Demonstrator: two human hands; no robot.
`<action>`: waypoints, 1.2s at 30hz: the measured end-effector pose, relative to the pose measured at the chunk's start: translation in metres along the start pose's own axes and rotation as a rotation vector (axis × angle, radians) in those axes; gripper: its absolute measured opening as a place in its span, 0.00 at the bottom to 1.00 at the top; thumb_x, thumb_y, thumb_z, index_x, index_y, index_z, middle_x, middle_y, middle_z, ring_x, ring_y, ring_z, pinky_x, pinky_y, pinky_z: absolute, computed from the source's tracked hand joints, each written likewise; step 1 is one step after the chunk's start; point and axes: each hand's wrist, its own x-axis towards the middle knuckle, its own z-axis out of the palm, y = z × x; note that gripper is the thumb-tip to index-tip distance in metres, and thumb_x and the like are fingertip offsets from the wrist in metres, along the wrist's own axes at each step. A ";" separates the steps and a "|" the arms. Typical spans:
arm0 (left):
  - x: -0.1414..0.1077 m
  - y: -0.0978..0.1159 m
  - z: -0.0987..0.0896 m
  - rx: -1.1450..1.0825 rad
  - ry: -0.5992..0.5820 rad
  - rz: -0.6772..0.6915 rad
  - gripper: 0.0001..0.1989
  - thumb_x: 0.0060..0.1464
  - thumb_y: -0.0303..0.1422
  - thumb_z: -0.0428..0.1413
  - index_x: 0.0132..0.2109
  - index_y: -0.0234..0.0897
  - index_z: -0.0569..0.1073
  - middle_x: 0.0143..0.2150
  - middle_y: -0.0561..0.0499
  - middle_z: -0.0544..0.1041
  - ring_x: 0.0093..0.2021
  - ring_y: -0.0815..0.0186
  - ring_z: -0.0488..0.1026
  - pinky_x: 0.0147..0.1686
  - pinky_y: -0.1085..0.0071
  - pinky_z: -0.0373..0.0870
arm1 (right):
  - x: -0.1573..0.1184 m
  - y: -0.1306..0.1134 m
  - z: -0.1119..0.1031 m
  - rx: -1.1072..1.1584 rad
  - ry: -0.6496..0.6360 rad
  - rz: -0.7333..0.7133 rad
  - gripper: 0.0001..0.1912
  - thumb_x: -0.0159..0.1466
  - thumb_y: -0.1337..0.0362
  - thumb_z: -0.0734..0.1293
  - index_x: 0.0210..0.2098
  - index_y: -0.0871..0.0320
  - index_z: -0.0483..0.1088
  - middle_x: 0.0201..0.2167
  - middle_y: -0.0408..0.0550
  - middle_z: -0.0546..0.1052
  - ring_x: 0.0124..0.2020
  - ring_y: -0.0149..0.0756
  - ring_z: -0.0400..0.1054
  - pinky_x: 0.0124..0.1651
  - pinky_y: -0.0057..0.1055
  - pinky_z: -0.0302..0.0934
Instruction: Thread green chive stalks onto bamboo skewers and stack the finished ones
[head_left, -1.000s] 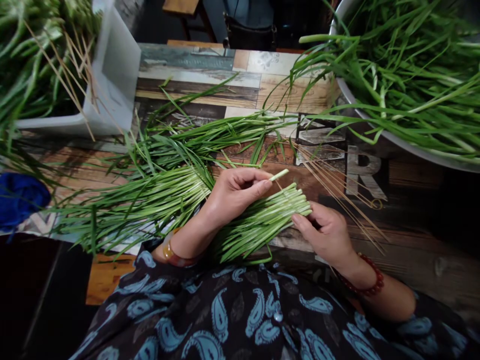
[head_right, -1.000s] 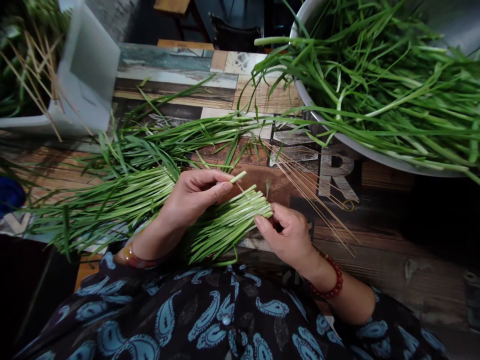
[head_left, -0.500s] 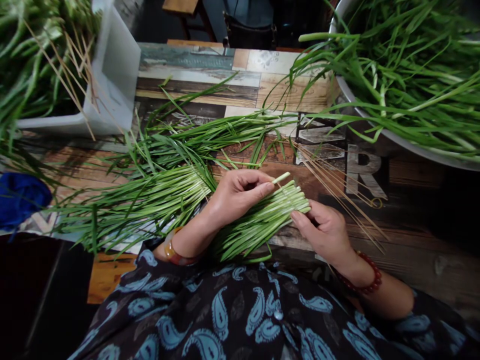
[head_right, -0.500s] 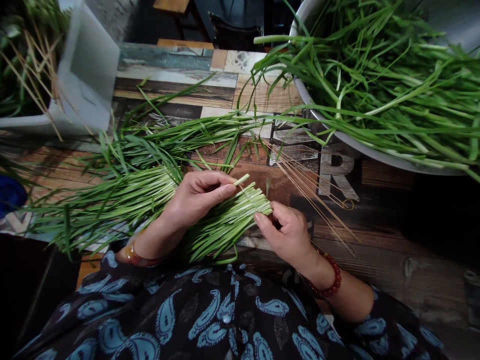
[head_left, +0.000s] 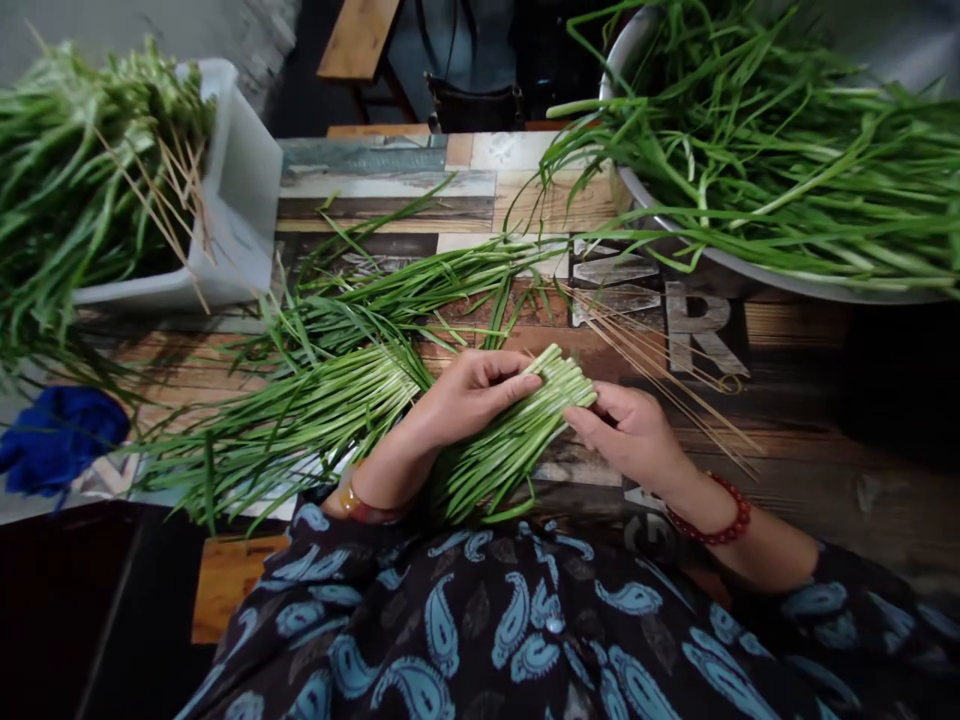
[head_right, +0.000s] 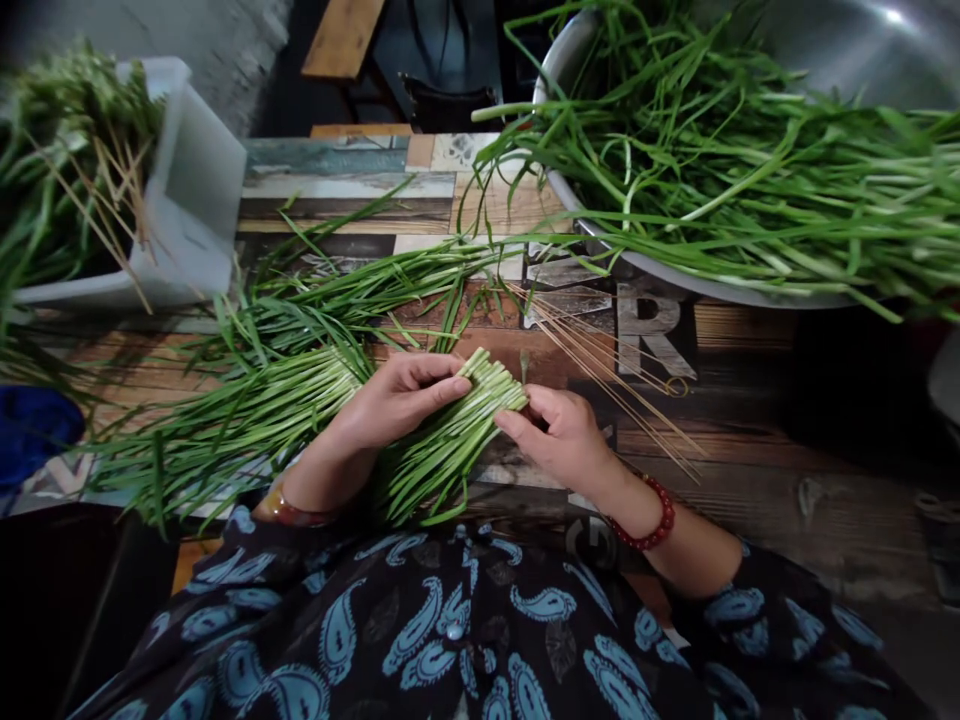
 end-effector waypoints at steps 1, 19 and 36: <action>0.000 0.000 0.001 -0.011 0.015 -0.020 0.17 0.55 0.43 0.59 0.34 0.30 0.78 0.28 0.51 0.76 0.27 0.71 0.68 0.28 0.76 0.64 | 0.000 0.001 0.000 0.023 -0.014 0.009 0.12 0.63 0.59 0.65 0.26 0.58 0.68 0.16 0.39 0.68 0.18 0.26 0.59 0.24 0.24 0.53; -0.002 0.013 0.001 -0.123 -0.072 -0.132 0.21 0.44 0.44 0.67 0.38 0.29 0.79 0.31 0.48 0.80 0.29 0.71 0.74 0.32 0.76 0.70 | 0.003 0.006 -0.008 0.217 -0.054 -0.120 0.15 0.62 0.55 0.66 0.25 0.59 0.67 0.15 0.37 0.65 0.15 0.23 0.55 0.20 0.23 0.50; -0.016 0.006 0.015 -0.244 -0.025 -0.128 0.24 0.38 0.41 0.71 0.40 0.29 0.79 0.31 0.48 0.81 0.27 0.70 0.75 0.31 0.75 0.71 | 0.004 0.013 -0.032 -0.151 -0.053 -0.367 0.13 0.64 0.60 0.65 0.30 0.61 0.77 0.24 0.45 0.77 0.24 0.30 0.67 0.30 0.27 0.59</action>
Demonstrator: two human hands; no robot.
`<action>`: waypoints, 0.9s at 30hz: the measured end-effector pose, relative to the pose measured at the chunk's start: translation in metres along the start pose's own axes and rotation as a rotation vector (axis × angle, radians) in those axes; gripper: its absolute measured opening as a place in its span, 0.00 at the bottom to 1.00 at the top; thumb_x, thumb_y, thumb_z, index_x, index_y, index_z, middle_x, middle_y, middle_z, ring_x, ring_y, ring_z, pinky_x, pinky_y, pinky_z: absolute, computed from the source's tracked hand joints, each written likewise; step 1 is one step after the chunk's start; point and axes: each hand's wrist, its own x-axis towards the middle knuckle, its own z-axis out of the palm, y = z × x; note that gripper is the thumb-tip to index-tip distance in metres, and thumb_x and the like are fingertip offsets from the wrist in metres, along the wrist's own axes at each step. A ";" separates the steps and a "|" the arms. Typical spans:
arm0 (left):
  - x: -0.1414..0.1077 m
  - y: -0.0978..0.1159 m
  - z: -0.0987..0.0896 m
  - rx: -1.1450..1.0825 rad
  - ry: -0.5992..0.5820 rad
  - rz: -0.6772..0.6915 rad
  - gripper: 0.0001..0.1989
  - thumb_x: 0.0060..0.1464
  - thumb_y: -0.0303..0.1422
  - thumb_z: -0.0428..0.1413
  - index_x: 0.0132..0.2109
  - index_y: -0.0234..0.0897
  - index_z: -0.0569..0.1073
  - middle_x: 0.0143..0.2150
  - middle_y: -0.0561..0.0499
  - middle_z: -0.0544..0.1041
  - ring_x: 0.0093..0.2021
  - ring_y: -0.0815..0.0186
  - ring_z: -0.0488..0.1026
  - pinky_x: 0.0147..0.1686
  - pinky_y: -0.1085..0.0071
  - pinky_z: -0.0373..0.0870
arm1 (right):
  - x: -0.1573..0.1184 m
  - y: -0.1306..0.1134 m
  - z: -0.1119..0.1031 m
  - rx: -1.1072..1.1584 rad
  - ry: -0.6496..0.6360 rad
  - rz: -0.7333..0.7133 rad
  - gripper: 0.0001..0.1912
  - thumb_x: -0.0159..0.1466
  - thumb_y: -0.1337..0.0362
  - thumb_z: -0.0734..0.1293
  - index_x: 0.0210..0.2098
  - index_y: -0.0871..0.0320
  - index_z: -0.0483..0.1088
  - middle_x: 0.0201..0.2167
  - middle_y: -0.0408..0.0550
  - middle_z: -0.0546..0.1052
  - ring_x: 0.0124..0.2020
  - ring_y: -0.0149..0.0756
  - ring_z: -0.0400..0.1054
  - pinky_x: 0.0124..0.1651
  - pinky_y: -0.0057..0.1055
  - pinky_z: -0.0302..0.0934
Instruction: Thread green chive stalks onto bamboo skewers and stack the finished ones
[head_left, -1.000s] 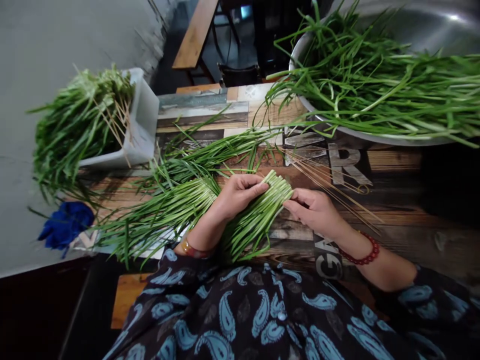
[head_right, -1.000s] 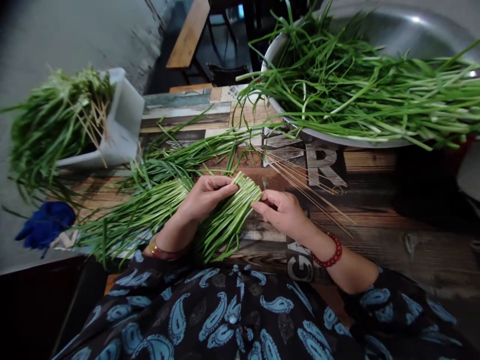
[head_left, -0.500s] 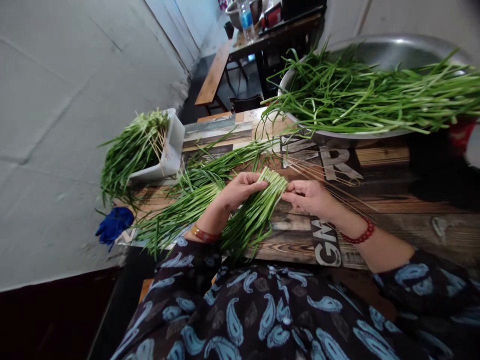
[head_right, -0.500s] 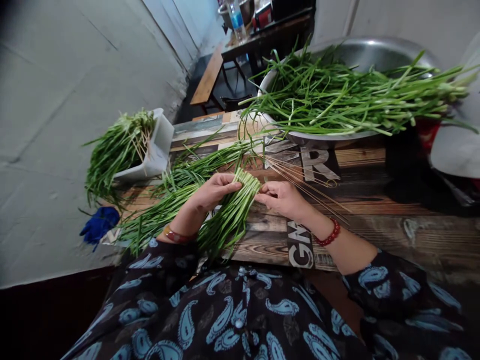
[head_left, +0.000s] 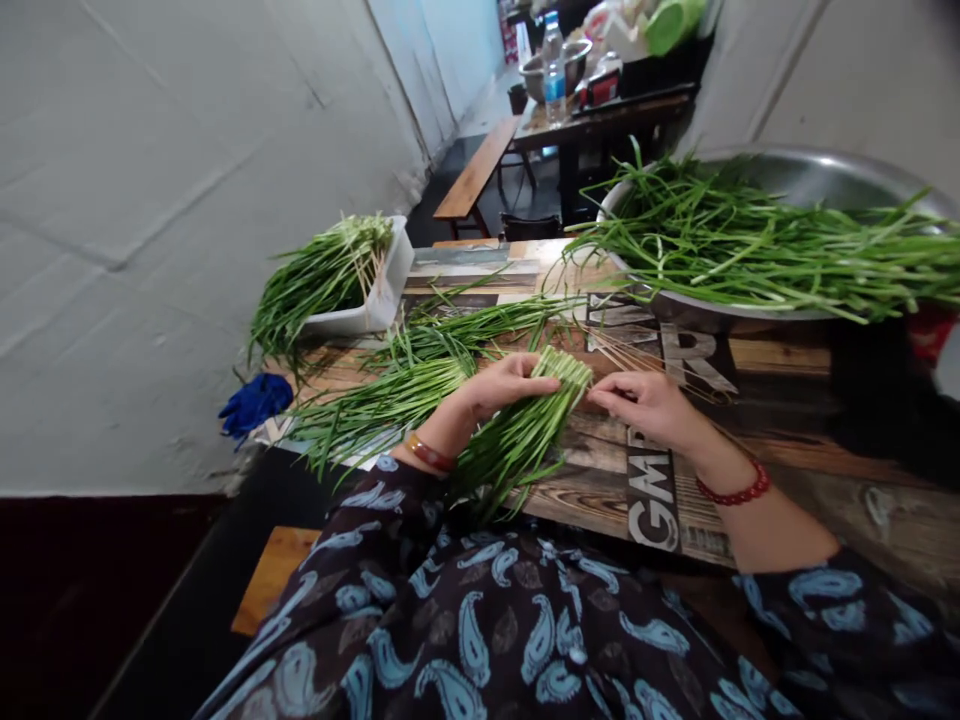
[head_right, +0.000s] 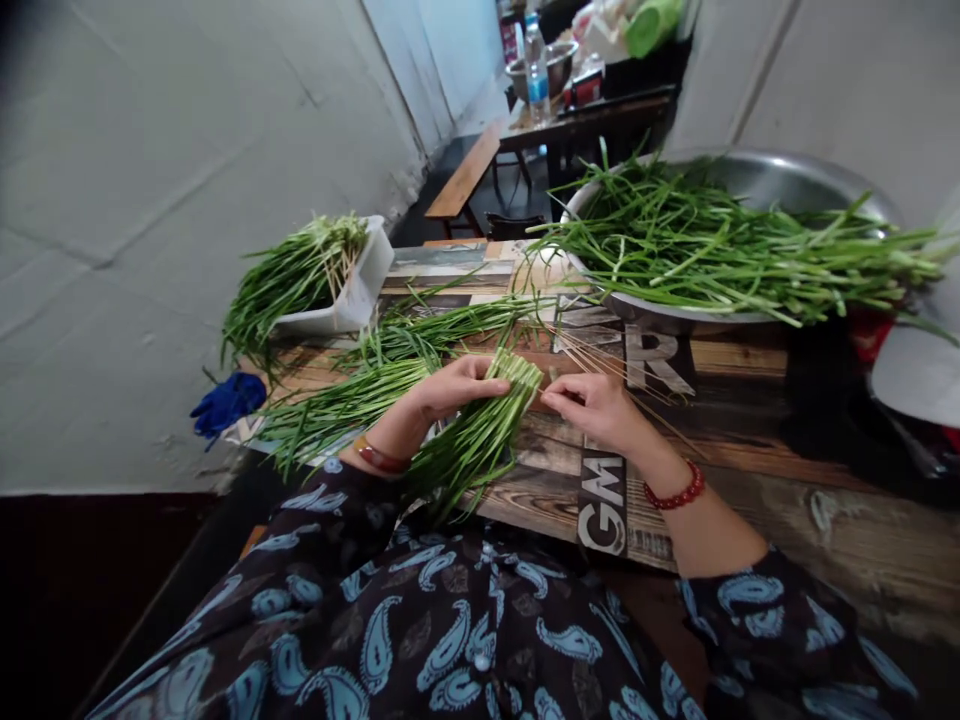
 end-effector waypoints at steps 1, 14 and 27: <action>0.001 -0.003 0.001 -0.016 -0.017 -0.011 0.23 0.38 0.41 0.71 0.39 0.29 0.79 0.30 0.48 0.80 0.26 0.70 0.74 0.31 0.75 0.72 | -0.001 0.000 -0.001 -0.013 -0.006 0.002 0.13 0.64 0.60 0.65 0.30 0.61 0.77 0.24 0.45 0.77 0.24 0.30 0.67 0.30 0.27 0.59; -0.004 -0.012 -0.020 0.128 -0.001 0.112 0.27 0.43 0.45 0.68 0.46 0.29 0.78 0.38 0.45 0.82 0.32 0.69 0.76 0.35 0.74 0.70 | -0.003 0.000 0.006 0.241 -0.243 0.327 0.17 0.60 0.52 0.65 0.27 0.60 0.72 0.18 0.41 0.68 0.17 0.26 0.60 0.20 0.24 0.55; 0.039 0.024 -0.102 0.710 0.564 0.277 0.11 0.51 0.30 0.57 0.39 0.29 0.80 0.32 0.45 0.81 0.28 0.68 0.74 0.31 0.73 0.68 | -0.001 0.011 0.016 0.296 -0.315 0.361 0.12 0.62 0.58 0.63 0.30 0.60 0.71 0.18 0.40 0.70 0.15 0.24 0.61 0.19 0.22 0.53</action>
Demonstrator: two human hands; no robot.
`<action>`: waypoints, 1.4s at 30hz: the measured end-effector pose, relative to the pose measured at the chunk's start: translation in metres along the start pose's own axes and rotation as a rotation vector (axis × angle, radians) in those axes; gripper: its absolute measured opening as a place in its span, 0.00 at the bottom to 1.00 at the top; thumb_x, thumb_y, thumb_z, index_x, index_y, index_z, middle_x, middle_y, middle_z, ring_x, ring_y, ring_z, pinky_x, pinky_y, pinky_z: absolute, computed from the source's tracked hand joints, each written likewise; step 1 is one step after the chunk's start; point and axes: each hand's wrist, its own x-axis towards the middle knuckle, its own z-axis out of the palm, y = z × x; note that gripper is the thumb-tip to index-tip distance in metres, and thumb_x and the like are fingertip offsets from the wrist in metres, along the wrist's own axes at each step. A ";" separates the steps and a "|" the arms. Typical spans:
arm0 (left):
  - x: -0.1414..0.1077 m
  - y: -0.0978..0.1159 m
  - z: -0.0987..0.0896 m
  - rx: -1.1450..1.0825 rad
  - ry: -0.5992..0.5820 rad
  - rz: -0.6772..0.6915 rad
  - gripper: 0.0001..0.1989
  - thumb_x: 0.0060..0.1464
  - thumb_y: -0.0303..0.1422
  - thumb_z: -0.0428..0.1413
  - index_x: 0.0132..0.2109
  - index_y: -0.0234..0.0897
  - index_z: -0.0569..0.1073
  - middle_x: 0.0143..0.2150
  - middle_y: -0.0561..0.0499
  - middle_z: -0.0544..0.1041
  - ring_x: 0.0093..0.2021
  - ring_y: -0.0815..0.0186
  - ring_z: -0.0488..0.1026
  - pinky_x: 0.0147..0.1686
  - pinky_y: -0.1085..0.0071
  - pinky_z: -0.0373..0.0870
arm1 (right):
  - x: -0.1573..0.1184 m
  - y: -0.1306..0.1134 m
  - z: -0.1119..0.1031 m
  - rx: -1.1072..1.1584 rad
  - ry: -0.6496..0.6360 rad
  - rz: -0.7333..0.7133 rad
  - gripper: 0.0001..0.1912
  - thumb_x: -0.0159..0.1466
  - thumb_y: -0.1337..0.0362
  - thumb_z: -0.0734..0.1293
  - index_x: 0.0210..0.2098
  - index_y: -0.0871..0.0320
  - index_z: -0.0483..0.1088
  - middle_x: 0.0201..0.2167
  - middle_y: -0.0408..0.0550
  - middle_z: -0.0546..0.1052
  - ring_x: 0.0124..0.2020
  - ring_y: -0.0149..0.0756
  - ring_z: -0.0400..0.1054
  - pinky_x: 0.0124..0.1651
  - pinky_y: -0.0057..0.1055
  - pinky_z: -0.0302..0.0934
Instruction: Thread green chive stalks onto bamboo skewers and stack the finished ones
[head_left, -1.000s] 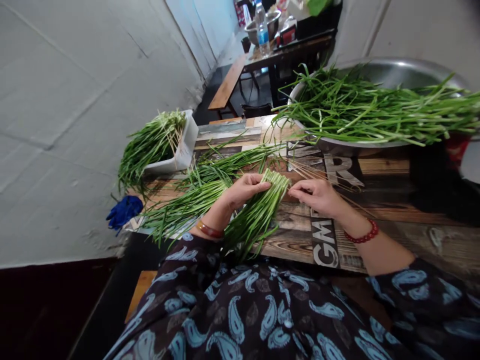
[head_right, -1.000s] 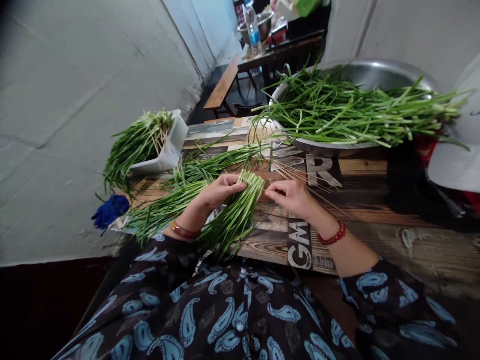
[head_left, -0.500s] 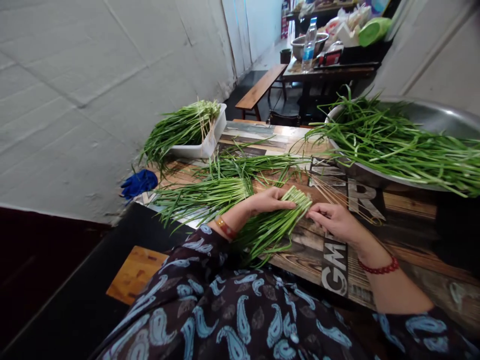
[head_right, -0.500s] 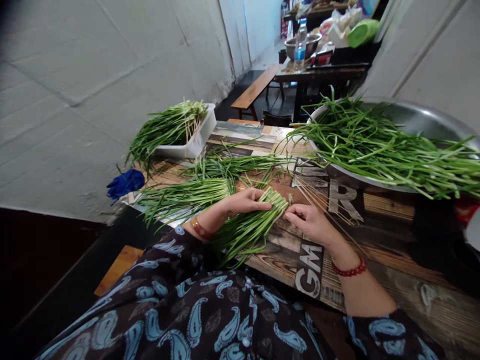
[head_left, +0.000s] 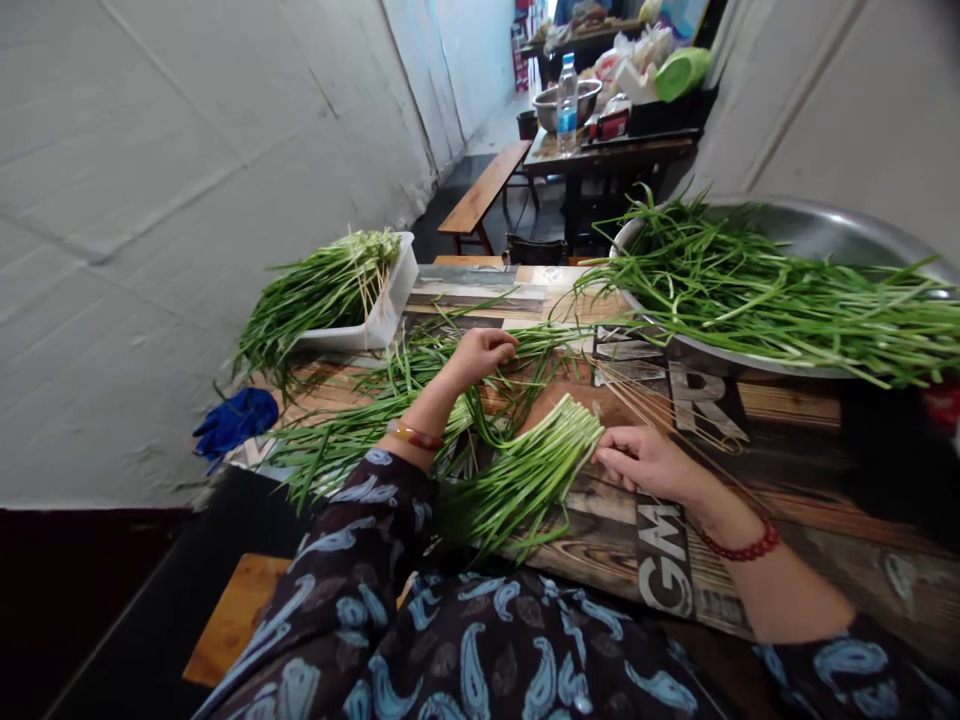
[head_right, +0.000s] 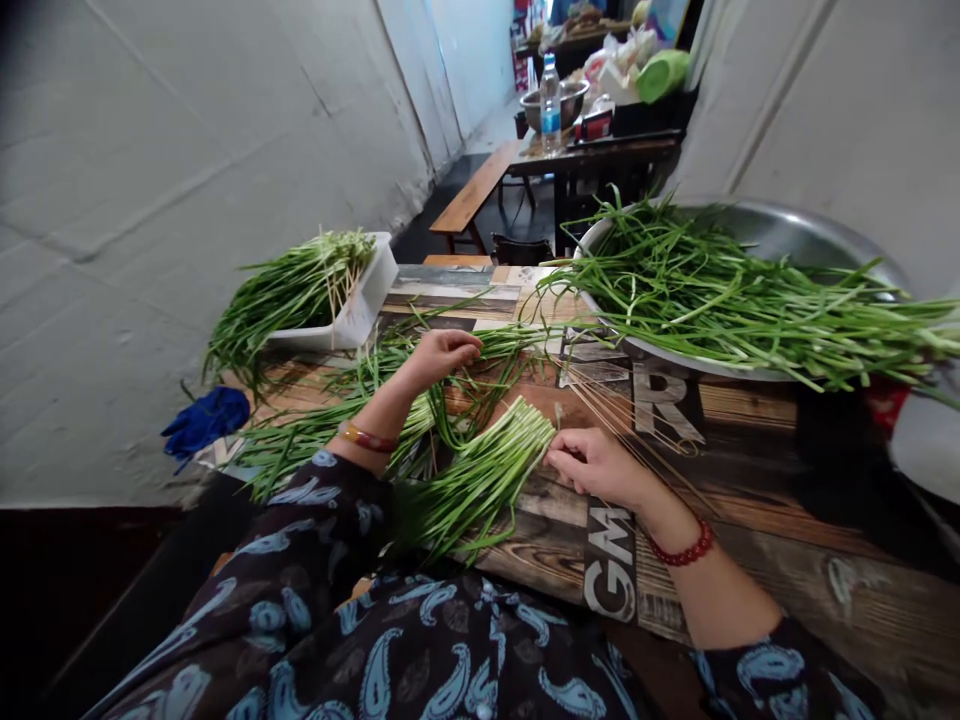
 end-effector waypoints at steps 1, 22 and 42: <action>0.006 -0.001 0.003 0.113 0.022 0.040 0.11 0.50 0.29 0.56 0.39 0.30 0.80 0.32 0.46 0.81 0.30 0.66 0.74 0.33 0.72 0.69 | 0.000 0.000 0.000 0.003 -0.006 -0.001 0.12 0.62 0.58 0.62 0.30 0.61 0.71 0.19 0.40 0.70 0.15 0.24 0.61 0.19 0.22 0.54; 0.054 0.011 0.027 0.273 0.151 0.383 0.03 0.45 0.26 0.59 0.25 0.34 0.74 0.39 0.45 0.78 0.41 0.63 0.73 0.44 0.65 0.69 | 0.000 -0.008 0.000 0.008 0.011 -0.006 0.11 0.63 0.61 0.62 0.27 0.60 0.69 0.19 0.40 0.71 0.14 0.24 0.61 0.18 0.21 0.52; -0.052 0.020 0.049 -0.649 -0.205 -0.127 0.17 0.46 0.42 0.66 0.36 0.32 0.79 0.34 0.48 0.79 0.29 0.73 0.70 0.31 0.76 0.67 | -0.006 -0.018 0.012 -0.272 0.378 -0.218 0.13 0.64 0.62 0.61 0.23 0.57 0.68 0.16 0.41 0.69 0.19 0.28 0.61 0.26 0.26 0.54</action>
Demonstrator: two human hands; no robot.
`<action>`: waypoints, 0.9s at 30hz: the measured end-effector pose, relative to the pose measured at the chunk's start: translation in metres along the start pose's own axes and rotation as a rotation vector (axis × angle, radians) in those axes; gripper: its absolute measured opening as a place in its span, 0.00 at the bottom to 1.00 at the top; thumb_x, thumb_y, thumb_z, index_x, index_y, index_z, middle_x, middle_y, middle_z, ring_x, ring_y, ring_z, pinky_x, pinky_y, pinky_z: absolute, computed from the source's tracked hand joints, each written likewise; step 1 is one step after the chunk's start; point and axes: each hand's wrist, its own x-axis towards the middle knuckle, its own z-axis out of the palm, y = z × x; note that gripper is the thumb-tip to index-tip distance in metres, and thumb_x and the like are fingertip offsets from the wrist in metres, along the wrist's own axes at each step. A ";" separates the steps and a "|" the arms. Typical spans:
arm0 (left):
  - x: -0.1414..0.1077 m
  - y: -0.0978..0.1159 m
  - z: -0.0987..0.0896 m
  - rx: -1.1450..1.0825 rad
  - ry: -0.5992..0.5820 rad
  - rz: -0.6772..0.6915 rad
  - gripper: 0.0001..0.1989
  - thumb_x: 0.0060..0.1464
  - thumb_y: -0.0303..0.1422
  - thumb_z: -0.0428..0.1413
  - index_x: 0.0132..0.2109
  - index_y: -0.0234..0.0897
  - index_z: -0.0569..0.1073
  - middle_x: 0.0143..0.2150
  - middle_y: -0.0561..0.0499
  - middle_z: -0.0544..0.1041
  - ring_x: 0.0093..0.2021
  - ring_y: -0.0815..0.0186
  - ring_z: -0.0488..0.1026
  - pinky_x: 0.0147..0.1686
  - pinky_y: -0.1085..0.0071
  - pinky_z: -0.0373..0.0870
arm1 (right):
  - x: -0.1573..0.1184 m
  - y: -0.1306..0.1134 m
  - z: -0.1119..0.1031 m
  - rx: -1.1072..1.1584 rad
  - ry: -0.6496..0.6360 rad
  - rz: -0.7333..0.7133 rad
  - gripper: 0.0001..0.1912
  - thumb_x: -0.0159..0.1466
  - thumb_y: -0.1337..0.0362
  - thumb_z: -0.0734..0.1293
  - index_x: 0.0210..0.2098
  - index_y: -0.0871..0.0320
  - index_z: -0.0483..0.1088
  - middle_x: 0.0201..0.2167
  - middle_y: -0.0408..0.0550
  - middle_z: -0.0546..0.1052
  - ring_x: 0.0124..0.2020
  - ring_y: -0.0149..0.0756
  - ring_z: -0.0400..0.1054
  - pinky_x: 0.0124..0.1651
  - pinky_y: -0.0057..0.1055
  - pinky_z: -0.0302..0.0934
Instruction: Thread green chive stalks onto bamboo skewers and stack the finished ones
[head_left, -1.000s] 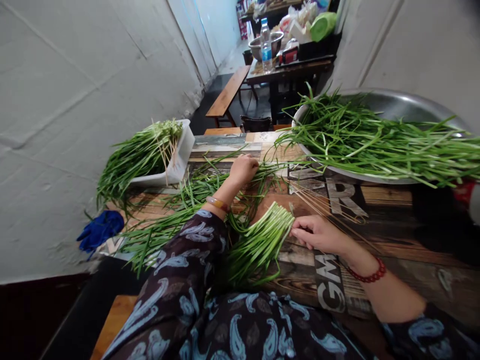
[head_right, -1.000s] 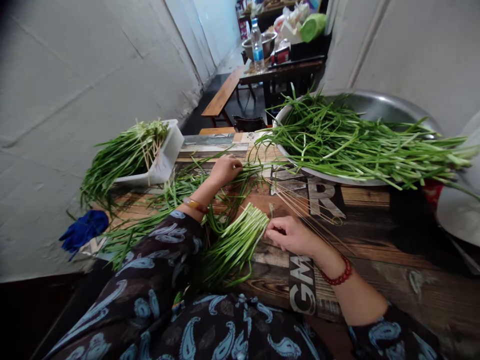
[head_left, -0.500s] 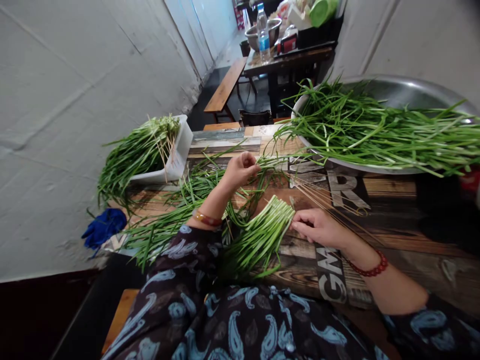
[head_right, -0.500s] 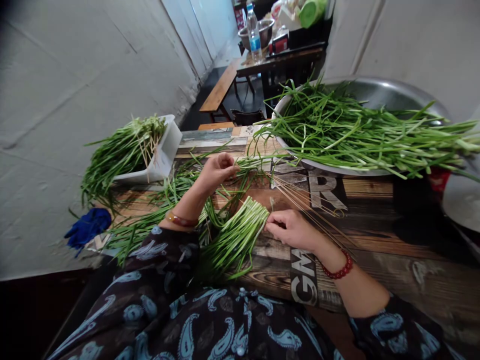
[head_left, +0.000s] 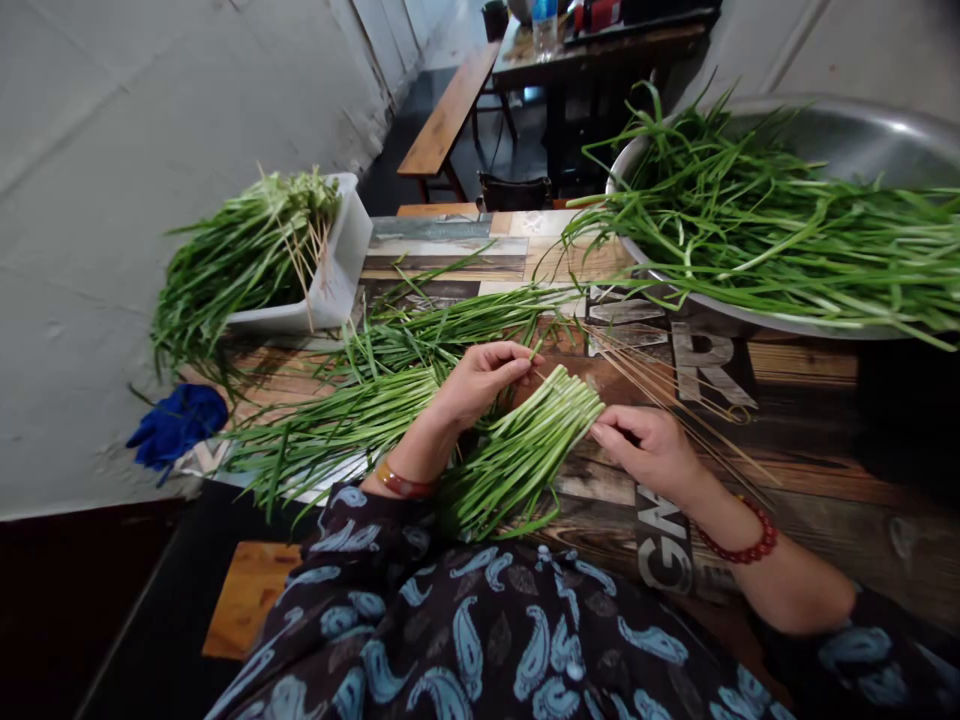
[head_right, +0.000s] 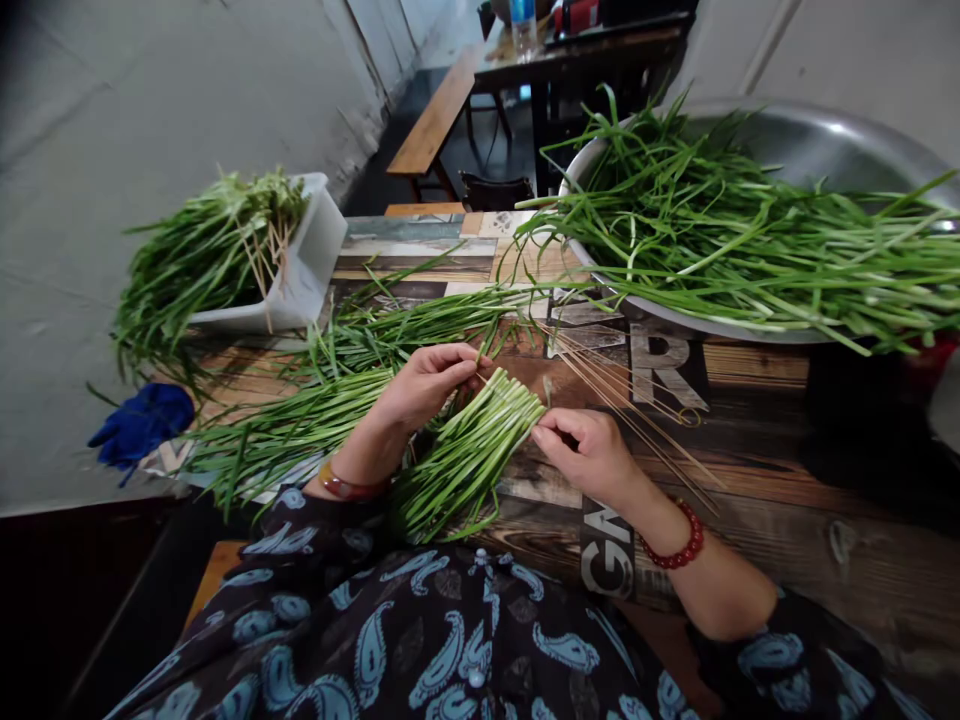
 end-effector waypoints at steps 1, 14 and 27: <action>-0.001 0.000 0.001 -0.015 0.011 -0.010 0.16 0.46 0.42 0.66 0.35 0.32 0.79 0.32 0.49 0.79 0.27 0.73 0.70 0.30 0.76 0.67 | 0.000 -0.001 0.000 -0.014 0.015 -0.015 0.13 0.64 0.63 0.62 0.23 0.57 0.68 0.17 0.41 0.69 0.20 0.28 0.62 0.26 0.26 0.55; -0.006 0.003 0.001 -0.023 -0.033 -0.073 0.13 0.52 0.39 0.63 0.36 0.32 0.81 0.27 0.50 0.77 0.24 0.74 0.69 0.25 0.77 0.64 | 0.000 -0.005 -0.003 -0.102 0.042 0.009 0.09 0.65 0.65 0.63 0.29 0.55 0.72 0.23 0.44 0.78 0.23 0.32 0.70 0.30 0.26 0.64; -0.008 0.004 0.005 -0.049 0.001 -0.108 0.14 0.48 0.40 0.65 0.36 0.33 0.81 0.26 0.51 0.76 0.22 0.74 0.67 0.22 0.78 0.64 | 0.001 -0.005 -0.003 -0.102 0.037 0.019 0.09 0.65 0.65 0.63 0.28 0.55 0.71 0.23 0.44 0.77 0.23 0.31 0.70 0.30 0.26 0.64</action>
